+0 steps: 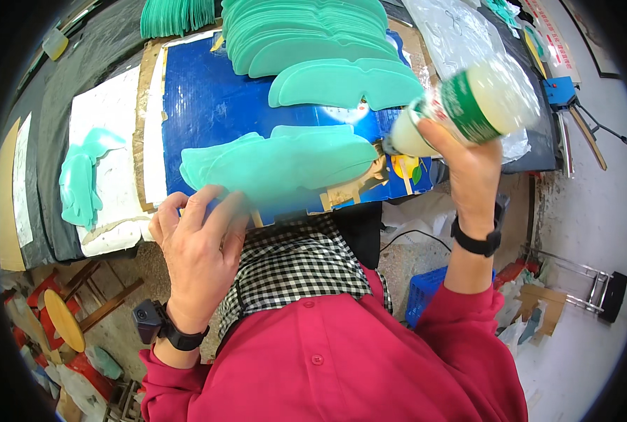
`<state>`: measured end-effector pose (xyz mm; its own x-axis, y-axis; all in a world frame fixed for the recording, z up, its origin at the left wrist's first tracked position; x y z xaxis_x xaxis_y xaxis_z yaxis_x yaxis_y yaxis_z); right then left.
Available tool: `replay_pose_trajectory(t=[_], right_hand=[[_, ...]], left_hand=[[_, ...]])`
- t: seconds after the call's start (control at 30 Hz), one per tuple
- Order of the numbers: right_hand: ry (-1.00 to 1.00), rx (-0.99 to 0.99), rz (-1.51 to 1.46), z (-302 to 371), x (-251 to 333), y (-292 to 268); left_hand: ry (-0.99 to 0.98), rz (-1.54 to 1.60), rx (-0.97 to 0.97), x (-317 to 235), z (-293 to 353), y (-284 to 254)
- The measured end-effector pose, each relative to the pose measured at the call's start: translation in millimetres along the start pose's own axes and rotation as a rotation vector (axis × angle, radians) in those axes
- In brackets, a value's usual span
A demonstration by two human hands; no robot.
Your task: Applying glue to green shoe component pieces using a squeeze bottle on a production line.
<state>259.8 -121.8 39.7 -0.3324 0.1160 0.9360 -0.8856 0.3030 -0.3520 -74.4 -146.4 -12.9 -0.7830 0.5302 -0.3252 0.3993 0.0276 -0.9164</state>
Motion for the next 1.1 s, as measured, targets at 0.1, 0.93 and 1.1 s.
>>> replay_pose_trajectory(t=[0.1, 0.93, 1.1], right_hand=[[-0.021, -0.159, -0.031, 18.6, -2.6, -17.0], [-0.175, -0.157, -0.533, 4.9, 19.1, 22.0], [-0.17, -0.317, -0.558, 15.4, -4.9, -19.2]], left_hand=[[0.027, 0.041, -0.011, 2.3, -2.5, -6.1], [-0.118, 0.23, -0.155, 86.1, -53.8, -61.5], [-0.106, 0.325, 0.042, 66.7, -133.5, 19.6]])
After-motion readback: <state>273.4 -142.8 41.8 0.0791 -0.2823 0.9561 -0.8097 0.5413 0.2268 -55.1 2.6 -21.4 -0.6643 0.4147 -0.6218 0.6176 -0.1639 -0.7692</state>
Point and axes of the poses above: each hand's wrist, its own z-axis away from the middle knuckle, its own y-axis out of the palm, x = y × z, the point moved 9 cm from there along -z, towards the middle knuckle, and after that the axes turned 8 degrees about y, right-handed, at the moved point
